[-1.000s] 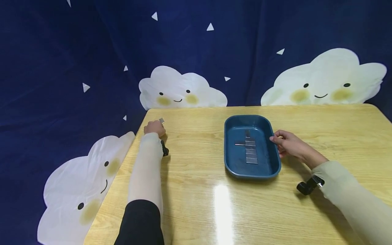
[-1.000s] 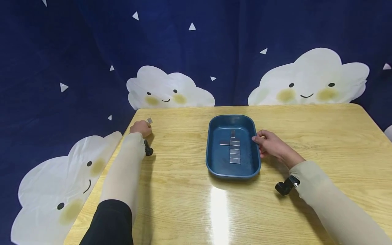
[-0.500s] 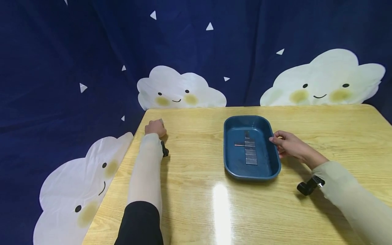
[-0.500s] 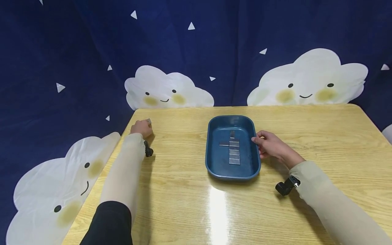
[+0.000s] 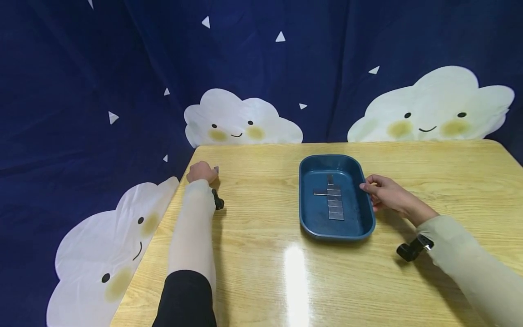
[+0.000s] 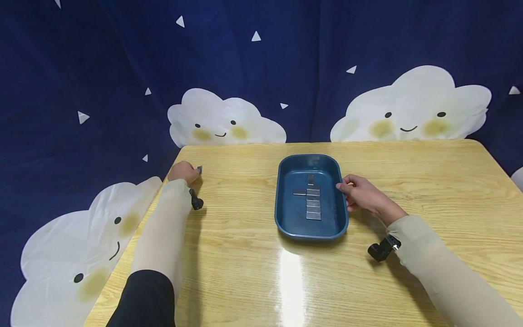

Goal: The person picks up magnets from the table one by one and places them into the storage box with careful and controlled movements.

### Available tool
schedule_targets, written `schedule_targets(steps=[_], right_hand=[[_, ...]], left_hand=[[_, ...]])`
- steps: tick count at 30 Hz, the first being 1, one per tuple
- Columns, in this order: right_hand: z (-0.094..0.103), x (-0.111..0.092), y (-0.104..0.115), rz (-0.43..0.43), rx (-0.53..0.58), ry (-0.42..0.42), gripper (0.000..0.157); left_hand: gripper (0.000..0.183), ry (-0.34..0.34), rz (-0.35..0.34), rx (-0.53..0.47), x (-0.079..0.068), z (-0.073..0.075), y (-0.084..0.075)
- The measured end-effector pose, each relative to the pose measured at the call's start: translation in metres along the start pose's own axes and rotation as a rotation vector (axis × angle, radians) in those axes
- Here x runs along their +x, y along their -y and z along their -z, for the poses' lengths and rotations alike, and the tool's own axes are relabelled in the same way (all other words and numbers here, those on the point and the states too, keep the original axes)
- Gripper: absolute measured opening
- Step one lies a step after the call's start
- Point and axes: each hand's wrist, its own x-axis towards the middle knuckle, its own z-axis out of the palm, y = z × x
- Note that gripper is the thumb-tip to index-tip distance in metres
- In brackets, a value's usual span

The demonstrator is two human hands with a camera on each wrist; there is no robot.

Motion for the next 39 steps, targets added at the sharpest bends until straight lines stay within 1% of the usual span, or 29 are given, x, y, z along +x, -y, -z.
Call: schedule_targets(steps=[4,8,10,12,15,22,26,33,36,39], right_hand=[[-0.003,0.001,-0.001,0.008,0.022,0.006,0.028],[-0.006,0.005,-0.001,0.016,0.047,0.021,0.025],[-0.007,0.006,-0.001,0.015,0.049,0.024,0.025],[-0.007,0.006,0.000,0.015,0.044,0.021,0.025],[-0.005,0.006,0.001,0.015,0.033,0.016,0.025],[-0.004,0.003,0.001,0.011,0.022,0.011,0.026],[-0.003,0.003,0.000,0.011,0.029,0.008,0.026],[-0.002,0.002,-0.002,0.009,0.028,0.007,0.026],[-0.002,0.002,-0.002,0.012,0.028,0.008,0.025],[-0.001,0.002,-0.002,0.012,0.028,0.008,0.024]], left_hand=[[0.047,-0.035,0.012,0.025,-0.004,-0.003,-0.001],[0.044,-0.055,0.055,0.052,-0.009,-0.005,-0.002],[0.043,-0.060,0.078,0.058,-0.009,-0.006,-0.002],[0.042,-0.067,0.086,0.056,-0.008,-0.006,-0.002],[0.038,-0.066,0.077,0.055,-0.005,-0.005,-0.001],[0.032,-0.023,0.054,0.020,-0.001,-0.007,0.003],[0.027,-0.035,0.035,0.001,-0.003,-0.007,0.003],[0.030,-0.060,0.011,0.002,-0.008,-0.007,0.000],[0.032,-0.070,-0.005,0.001,-0.008,-0.006,-0.003],[0.031,-0.087,-0.035,-0.024,-0.008,-0.005,-0.009]])
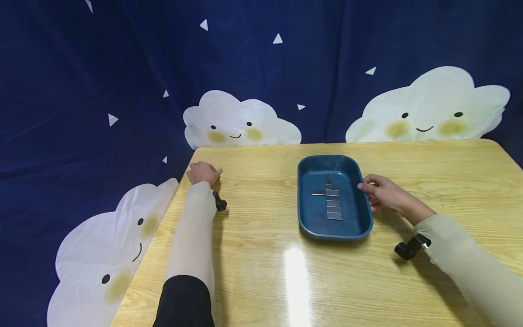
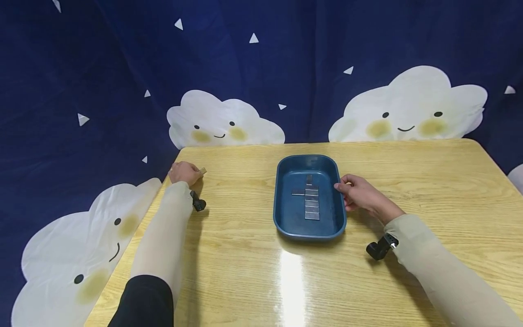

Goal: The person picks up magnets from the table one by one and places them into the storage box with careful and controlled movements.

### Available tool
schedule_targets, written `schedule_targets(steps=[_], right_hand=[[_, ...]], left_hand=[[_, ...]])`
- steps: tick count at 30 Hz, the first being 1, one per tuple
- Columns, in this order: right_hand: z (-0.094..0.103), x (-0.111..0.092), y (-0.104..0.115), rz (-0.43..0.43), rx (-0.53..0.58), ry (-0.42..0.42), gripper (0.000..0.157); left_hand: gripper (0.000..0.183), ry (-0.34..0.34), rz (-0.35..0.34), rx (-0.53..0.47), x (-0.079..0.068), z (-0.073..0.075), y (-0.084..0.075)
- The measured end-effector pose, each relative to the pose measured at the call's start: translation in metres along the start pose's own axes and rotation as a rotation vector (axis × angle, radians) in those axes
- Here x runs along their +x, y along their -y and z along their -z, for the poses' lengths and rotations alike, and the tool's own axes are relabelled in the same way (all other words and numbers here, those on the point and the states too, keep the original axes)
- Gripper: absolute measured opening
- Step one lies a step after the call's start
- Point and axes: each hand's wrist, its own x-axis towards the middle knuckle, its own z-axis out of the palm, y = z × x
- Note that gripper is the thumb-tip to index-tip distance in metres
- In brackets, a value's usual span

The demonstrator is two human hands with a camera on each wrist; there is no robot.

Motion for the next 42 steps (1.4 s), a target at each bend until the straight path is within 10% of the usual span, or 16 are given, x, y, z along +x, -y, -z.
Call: schedule_targets(steps=[23,42], right_hand=[[0.002,0.000,-0.002,0.005,-0.023,0.003,0.026],[0.000,-0.002,0.001,0.016,-0.033,-0.007,0.028]], left_hand=[[0.023,-0.071,-0.196,-0.209,-0.011,0.032,-0.082],[0.017,-0.136,-0.553,-0.089,-0.053,0.051,-0.163]])
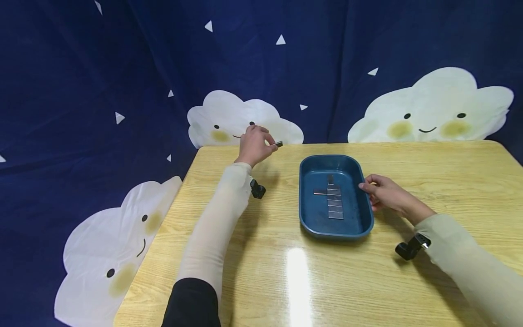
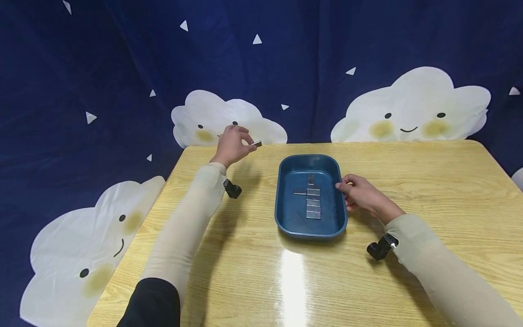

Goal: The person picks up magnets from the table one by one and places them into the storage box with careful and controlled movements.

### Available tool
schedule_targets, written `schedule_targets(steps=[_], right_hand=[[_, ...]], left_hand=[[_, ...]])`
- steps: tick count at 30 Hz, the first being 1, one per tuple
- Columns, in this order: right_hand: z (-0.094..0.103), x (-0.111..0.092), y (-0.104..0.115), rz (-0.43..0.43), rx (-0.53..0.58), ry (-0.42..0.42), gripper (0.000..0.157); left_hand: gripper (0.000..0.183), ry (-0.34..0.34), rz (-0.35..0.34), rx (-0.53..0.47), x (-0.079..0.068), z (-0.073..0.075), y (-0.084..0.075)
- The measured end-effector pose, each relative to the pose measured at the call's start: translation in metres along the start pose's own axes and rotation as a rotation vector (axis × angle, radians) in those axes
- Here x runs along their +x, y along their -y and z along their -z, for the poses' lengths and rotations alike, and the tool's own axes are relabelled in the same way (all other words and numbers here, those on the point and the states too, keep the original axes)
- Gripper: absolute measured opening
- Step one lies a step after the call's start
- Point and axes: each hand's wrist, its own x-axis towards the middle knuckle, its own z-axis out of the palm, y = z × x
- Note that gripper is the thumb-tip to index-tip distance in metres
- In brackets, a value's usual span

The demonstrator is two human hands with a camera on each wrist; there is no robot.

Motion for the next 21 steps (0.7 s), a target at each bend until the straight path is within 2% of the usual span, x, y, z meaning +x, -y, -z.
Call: schedule_targets(steps=[6,12,21], right_hand=[[0.000,-0.001,0.000,-0.013,-0.005,-0.001,0.026],[0.000,0.000,-0.003,-0.017,-0.005,-0.005,0.027],[-0.002,-0.001,0.000,-0.007,-0.012,-0.014,0.027]], left_hand=[[0.016,0.028,-0.076,0.020,-0.002,-0.003,-0.028],[0.016,0.066,-0.135,0.048,-0.002,-0.014,-0.054],[0.019,0.142,-0.149,0.085,0.000,-0.034,-0.086]])
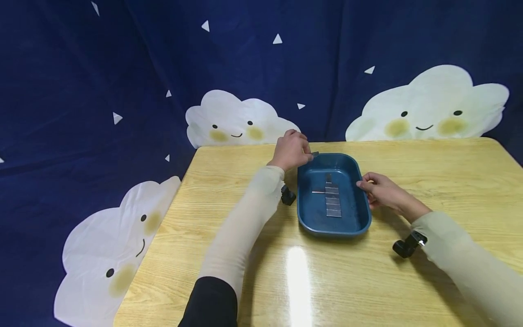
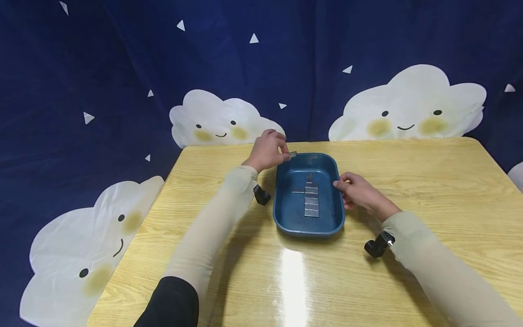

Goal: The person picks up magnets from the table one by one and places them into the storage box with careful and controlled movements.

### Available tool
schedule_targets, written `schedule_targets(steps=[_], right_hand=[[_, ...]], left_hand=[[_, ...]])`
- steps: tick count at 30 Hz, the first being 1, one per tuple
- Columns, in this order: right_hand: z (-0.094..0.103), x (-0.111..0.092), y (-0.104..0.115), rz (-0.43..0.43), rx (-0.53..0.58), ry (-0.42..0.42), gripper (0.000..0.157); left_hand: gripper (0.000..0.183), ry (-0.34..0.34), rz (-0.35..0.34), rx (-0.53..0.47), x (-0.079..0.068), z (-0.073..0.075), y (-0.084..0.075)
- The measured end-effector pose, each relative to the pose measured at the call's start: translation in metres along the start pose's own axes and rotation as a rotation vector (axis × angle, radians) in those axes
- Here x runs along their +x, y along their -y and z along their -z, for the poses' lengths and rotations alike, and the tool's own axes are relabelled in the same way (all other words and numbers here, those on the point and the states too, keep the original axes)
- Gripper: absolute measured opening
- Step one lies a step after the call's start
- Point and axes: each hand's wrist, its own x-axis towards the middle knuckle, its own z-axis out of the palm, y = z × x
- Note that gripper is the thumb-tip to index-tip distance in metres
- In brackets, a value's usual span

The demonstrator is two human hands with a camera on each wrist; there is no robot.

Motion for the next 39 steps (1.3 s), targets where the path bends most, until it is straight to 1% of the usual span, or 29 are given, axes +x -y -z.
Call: schedule_targets(steps=[3,7,10,13,18,24,31,34,39], right_hand=[[-0.001,0.001,0.001,0.000,0.000,0.000,0.027],[-0.001,0.001,0.001,-0.007,0.022,0.008,0.026],[-0.001,0.001,0.002,-0.008,0.028,0.009,0.025],[-0.001,0.001,0.003,-0.003,0.024,0.005,0.025],[0.000,0.000,0.003,-0.005,0.027,0.001,0.024],[-0.001,0.000,0.002,-0.008,0.014,0.002,0.026],[-0.001,0.000,-0.001,-0.009,0.005,0.000,0.028],[-0.001,0.001,-0.001,-0.011,0.008,0.004,0.028],[-0.001,0.003,0.001,0.000,0.001,0.001,0.027]], left_hand=[[0.021,0.030,0.001,0.021,0.003,-0.007,-0.005],[0.023,0.068,0.017,0.047,0.006,-0.021,-0.008],[0.024,0.083,0.031,0.068,0.008,-0.029,-0.008],[0.023,0.082,0.038,0.073,0.010,-0.034,-0.009],[0.020,0.083,0.055,0.046,0.014,-0.038,-0.015],[0.022,0.107,0.118,0.021,0.013,-0.043,-0.019],[0.022,0.096,0.141,0.046,0.011,-0.048,-0.022],[0.019,0.092,0.130,0.067,0.008,-0.047,-0.024],[0.015,0.067,0.064,0.110,0.004,-0.042,-0.028]])
